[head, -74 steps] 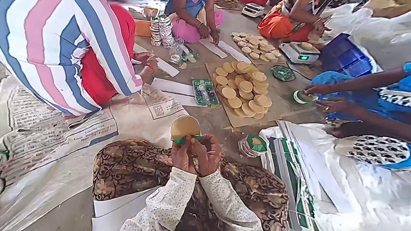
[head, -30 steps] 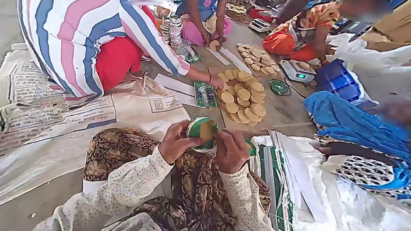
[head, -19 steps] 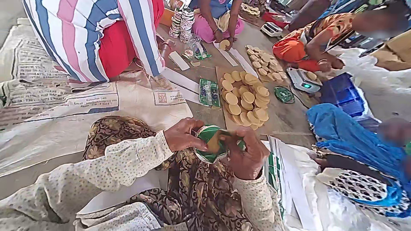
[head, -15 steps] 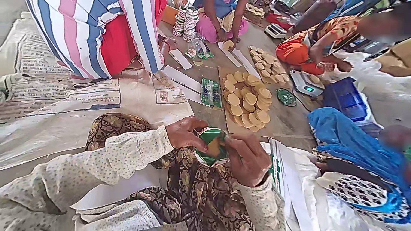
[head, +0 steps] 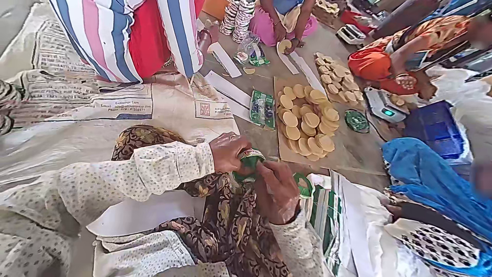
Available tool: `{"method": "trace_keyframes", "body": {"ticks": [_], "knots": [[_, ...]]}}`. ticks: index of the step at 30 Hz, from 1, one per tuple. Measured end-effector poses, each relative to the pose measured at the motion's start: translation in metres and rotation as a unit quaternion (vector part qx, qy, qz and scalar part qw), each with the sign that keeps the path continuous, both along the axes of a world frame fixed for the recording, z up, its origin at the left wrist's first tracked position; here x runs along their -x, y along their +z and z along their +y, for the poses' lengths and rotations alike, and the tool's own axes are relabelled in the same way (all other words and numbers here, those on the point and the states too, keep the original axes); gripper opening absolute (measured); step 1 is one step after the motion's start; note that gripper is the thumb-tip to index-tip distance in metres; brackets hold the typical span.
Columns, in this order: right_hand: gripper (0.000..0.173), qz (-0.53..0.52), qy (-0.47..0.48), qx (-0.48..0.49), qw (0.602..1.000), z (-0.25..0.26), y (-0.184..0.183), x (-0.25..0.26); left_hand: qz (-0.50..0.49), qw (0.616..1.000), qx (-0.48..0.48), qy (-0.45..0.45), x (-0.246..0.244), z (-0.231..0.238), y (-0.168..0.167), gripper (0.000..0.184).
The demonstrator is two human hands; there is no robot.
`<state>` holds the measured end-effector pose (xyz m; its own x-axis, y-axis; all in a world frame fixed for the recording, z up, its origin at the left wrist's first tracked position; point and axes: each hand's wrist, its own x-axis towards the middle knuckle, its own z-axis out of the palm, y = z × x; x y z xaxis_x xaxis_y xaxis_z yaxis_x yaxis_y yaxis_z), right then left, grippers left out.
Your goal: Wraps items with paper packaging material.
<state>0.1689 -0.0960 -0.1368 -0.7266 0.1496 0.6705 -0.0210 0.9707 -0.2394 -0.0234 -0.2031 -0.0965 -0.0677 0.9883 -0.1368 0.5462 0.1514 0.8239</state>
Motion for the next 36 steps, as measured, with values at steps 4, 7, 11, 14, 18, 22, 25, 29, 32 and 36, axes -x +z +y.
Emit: {"method": "trace_keyframes", "body": {"ticks": [4, 7, 11, 14, 18, 22, 25, 29, 32, 36], "knots": [[0.028, 0.080, -0.040, 0.253, 0.963, -0.010, -0.038, 0.020, 0.109, 0.991, -0.037, 0.072, -0.012, 0.010, -0.022, 0.030], [0.006, 0.189, -0.070, 0.477, 0.856, -0.006, -0.062, 0.044, 0.175, 0.978, -0.067, 0.090, -0.020, 0.029, -0.049, 0.036], [0.014, 0.184, -0.138, 0.680, 0.697, 0.020, -0.094, 0.062, 0.207, 0.962, -0.114, 0.135, -0.025, 0.066, -0.107, 0.033], [0.015, 0.129, -0.171, 0.759, 0.615, 0.052, -0.124, 0.063, 0.185, 0.967, -0.064, 0.161, -0.032, 0.095, -0.148, 0.037], [0.008, 0.044, -0.240, 0.789, 0.564, 0.091, -0.167, 0.043, 0.192, 0.974, 0.049, 0.113, -0.058, 0.121, -0.180, 0.038], [0.028, -0.318, -0.341, 0.525, 0.712, 0.127, -0.157, 0.011, 0.208, 0.974, 0.092, -0.020, -0.073, 0.128, -0.195, 0.038], [0.028, -0.312, -0.333, 0.364, 0.812, 0.126, -0.138, 0.003, 0.210, 0.964, 0.139, -0.082, -0.059, 0.142, -0.182, 0.068], [0.036, -0.364, -0.172, 0.227, 0.887, 0.118, -0.127, 0.013, 0.183, 0.964, 0.163, -0.106, -0.029, 0.157, -0.174, 0.090], [0.071, -0.607, -0.123, 0.175, 0.766, 0.121, -0.112, 0.040, 0.213, 0.944, 0.198, -0.154, -0.024, 0.164, -0.167, 0.083], [0.070, -0.657, -0.105, 0.143, 0.733, 0.129, -0.111, 0.047, 0.263, 0.920, 0.226, -0.184, -0.025, 0.164, -0.169, 0.066]]}}
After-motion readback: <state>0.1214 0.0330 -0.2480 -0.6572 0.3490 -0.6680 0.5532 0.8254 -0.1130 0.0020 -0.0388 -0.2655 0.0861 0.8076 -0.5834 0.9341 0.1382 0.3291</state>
